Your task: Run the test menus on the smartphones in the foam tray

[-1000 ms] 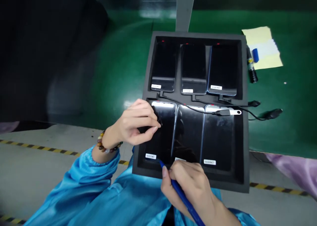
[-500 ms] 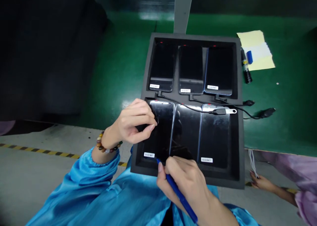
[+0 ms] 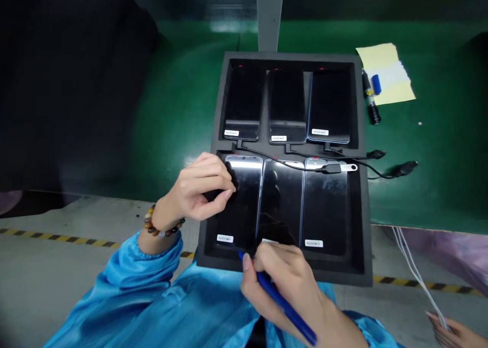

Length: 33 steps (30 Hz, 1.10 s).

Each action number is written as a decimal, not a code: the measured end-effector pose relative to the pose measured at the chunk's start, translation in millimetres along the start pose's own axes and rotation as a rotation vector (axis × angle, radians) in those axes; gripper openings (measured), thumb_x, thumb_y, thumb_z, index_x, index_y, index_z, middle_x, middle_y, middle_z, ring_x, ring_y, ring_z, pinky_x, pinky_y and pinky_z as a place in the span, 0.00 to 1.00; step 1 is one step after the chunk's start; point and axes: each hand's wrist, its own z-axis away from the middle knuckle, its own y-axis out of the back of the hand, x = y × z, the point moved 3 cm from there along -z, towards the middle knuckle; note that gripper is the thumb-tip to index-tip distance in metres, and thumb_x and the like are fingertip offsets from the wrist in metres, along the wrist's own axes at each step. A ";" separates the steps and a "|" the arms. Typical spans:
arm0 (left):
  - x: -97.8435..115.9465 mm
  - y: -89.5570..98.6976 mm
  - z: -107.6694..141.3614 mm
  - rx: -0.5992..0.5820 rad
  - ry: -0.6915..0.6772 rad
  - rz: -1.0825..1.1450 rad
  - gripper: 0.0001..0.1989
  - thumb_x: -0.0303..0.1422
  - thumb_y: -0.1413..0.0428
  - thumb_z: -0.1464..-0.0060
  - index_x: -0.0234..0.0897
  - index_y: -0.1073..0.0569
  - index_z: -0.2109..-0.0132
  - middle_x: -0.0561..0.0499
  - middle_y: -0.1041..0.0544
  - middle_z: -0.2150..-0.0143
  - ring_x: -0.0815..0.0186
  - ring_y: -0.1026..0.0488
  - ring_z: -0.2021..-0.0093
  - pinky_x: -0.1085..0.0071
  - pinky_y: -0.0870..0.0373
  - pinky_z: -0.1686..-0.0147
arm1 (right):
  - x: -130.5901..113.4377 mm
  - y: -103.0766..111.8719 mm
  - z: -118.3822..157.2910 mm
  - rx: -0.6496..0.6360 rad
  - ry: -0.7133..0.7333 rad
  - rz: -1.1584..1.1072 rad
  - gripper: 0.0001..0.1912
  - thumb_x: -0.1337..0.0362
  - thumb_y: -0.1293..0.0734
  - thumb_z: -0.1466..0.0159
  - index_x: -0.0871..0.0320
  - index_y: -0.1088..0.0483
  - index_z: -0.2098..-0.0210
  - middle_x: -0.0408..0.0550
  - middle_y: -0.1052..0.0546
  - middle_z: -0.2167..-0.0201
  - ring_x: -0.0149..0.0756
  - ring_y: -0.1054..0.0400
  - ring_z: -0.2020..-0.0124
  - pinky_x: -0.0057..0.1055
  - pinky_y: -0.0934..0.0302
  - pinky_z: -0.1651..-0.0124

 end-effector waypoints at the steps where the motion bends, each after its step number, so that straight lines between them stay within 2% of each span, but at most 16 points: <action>1: -0.1 0.3 0.1 0.000 0.003 -0.003 0.05 0.26 0.42 0.40 0.40 0.24 0.65 0.53 0.19 0.68 0.65 0.24 0.68 0.60 0.31 0.59 | 0.6 8.1 2.7 0.062 -0.006 0.003 0.18 0.78 0.33 0.33 0.53 0.43 0.68 0.35 0.38 0.76 0.23 0.42 0.79 0.25 0.44 0.74; 4: 0.1 1.1 -0.3 0.003 0.010 0.002 0.05 0.26 0.42 0.40 0.40 0.23 0.65 0.52 0.19 0.68 0.65 0.25 0.68 0.61 0.31 0.59 | 6.0 32.6 15.9 0.252 -0.063 0.122 0.19 0.78 0.28 0.36 0.54 0.41 0.70 0.35 0.35 0.77 0.24 0.36 0.79 0.25 0.40 0.74; 6: 0.6 1.2 -0.9 0.001 0.010 0.012 0.05 0.26 0.41 0.40 0.40 0.23 0.64 0.53 0.19 0.68 0.65 0.24 0.68 0.61 0.30 0.59 | 9.0 41.5 23.9 0.297 -0.065 0.207 0.22 0.79 0.26 0.37 0.54 0.41 0.72 0.34 0.36 0.78 0.23 0.36 0.80 0.25 0.40 0.74; 13: -0.5 1.4 -0.5 0.008 0.031 0.001 0.05 0.27 0.41 0.39 0.40 0.22 0.64 0.53 0.19 0.68 0.66 0.24 0.68 0.61 0.29 0.58 | 13.9 38.9 29.5 0.264 -0.059 0.235 0.25 0.82 0.30 0.36 0.54 0.48 0.72 0.34 0.46 0.77 0.21 0.49 0.81 0.27 0.49 0.76; 25: -4.0 0.5 0.5 0.012 0.008 0.013 0.05 0.25 0.39 0.41 0.41 0.21 0.63 0.54 0.19 0.67 0.65 0.23 0.67 0.61 0.30 0.59 | 16.1 40.8 29.7 0.250 -0.054 0.241 0.25 0.83 0.30 0.39 0.53 0.48 0.71 0.34 0.44 0.77 0.21 0.48 0.82 0.29 0.50 0.76; 30: -5.8 0.6 2.7 -0.001 0.015 0.018 0.06 0.23 0.38 0.43 0.40 0.22 0.62 0.53 0.18 0.66 0.64 0.23 0.67 0.60 0.30 0.58 | 17.7 38.7 31.3 0.217 -0.058 0.248 0.24 0.82 0.31 0.36 0.54 0.49 0.71 0.34 0.46 0.76 0.21 0.49 0.80 0.28 0.52 0.74; 33: -5.9 1.0 2.6 0.007 0.007 0.021 0.06 0.23 0.38 0.43 0.40 0.22 0.62 0.52 0.18 0.67 0.64 0.23 0.67 0.60 0.30 0.58 | 18.5 39.1 35.1 0.240 -0.071 0.244 0.25 0.82 0.32 0.35 0.54 0.50 0.71 0.34 0.47 0.76 0.21 0.51 0.80 0.28 0.52 0.73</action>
